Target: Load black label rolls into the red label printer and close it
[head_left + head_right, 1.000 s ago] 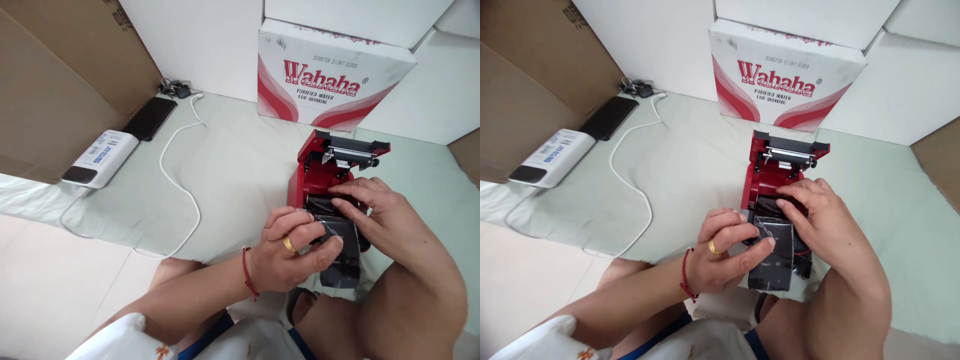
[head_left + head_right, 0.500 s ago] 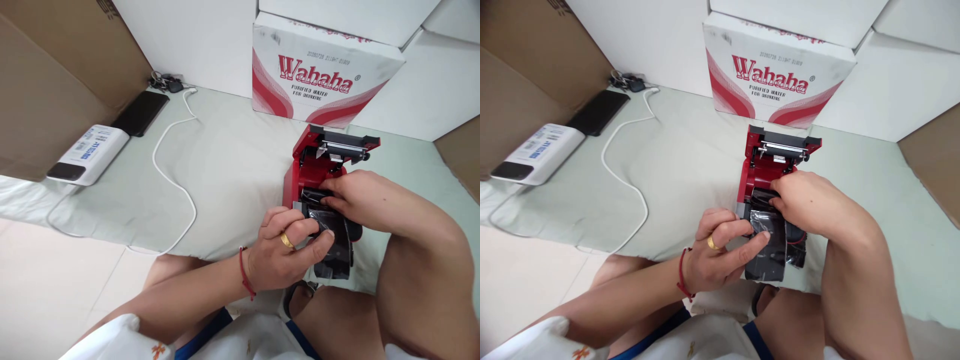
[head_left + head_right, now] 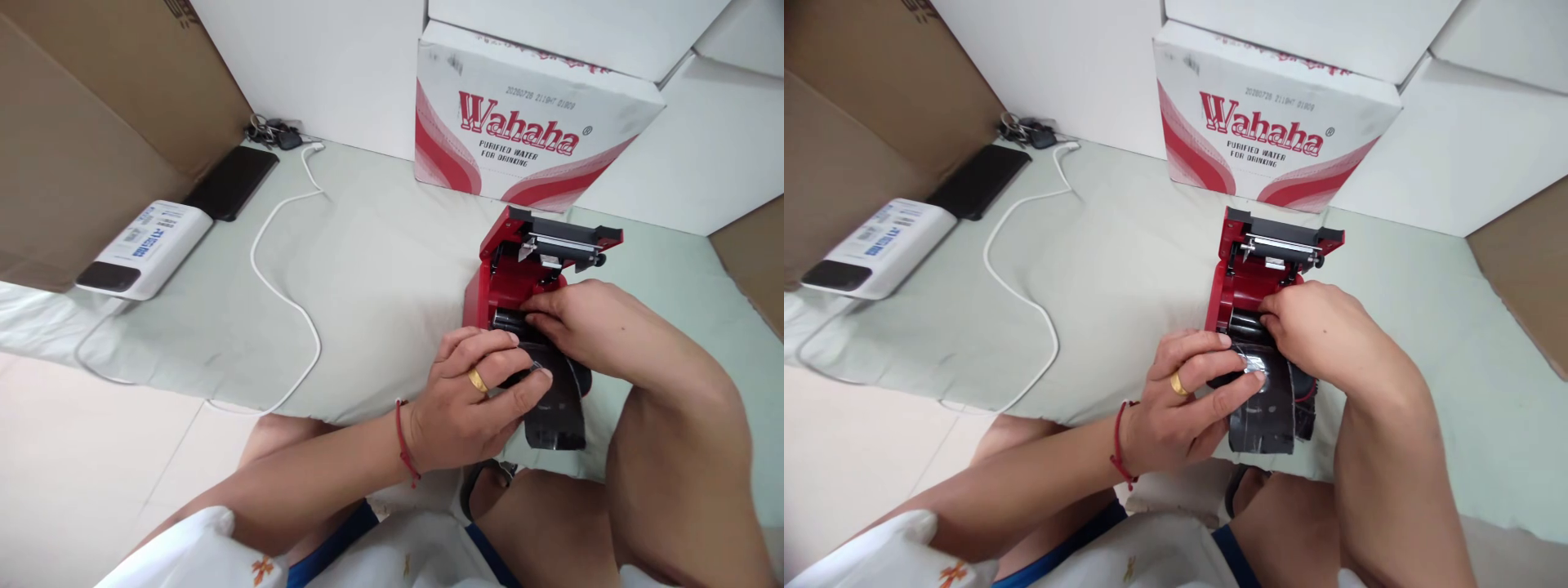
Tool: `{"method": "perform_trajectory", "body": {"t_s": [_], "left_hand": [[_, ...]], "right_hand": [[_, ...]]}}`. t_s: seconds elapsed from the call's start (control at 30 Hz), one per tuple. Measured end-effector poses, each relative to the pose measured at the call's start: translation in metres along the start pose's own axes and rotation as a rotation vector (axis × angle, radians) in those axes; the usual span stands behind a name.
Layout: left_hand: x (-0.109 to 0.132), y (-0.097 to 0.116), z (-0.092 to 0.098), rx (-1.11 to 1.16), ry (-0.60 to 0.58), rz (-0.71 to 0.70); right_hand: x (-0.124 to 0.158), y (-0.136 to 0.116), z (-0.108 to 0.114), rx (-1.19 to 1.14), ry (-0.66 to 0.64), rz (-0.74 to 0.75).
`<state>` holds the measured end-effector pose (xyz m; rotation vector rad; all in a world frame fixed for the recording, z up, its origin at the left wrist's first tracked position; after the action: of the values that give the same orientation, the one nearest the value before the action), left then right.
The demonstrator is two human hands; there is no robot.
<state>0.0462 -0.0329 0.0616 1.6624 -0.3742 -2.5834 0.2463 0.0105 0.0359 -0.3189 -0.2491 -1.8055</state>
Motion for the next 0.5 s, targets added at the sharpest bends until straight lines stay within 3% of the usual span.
{"method": "perform_trajectory", "body": {"t_s": [0.1, 0.17, 0.27, 0.33, 0.37, 0.5], "left_hand": [[0.000, 0.005, 0.002, 0.008, 0.021, -0.022], [0.000, 0.010, 0.006, 0.002, 0.041, -0.043], [-0.002, 0.014, 0.009, -0.019, 0.056, -0.063], [-0.003, 0.015, 0.010, -0.032, 0.055, -0.062], [-0.003, 0.015, 0.010, -0.036, 0.053, -0.059], [-0.003, 0.016, 0.007, -0.030, 0.039, -0.069]], "right_hand": [[0.018, -0.007, 0.016, -0.247, 0.117, 0.086], [0.038, 0.003, 0.036, -0.510, 0.307, 0.082], [0.079, 0.051, 0.060, -0.856, 0.860, -0.098], [0.096, 0.073, 0.056, -0.956, 1.140, -0.136], [0.091, 0.076, 0.050, -0.976, 1.169, -0.105], [0.049, 0.067, 0.024, -0.987, 0.942, 0.033]]}}
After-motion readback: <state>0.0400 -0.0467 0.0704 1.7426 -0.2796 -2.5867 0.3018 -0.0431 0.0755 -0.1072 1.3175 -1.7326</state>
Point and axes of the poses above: each hand's wrist, its own x-axis away from the middle knuckle, its own z-axis out of the back of the hand, y = z × x, the point moved 10 cm from there along -x, towards the middle knuckle, and after that the axes turned 7 degrees about -z, right-handed, at the moved point
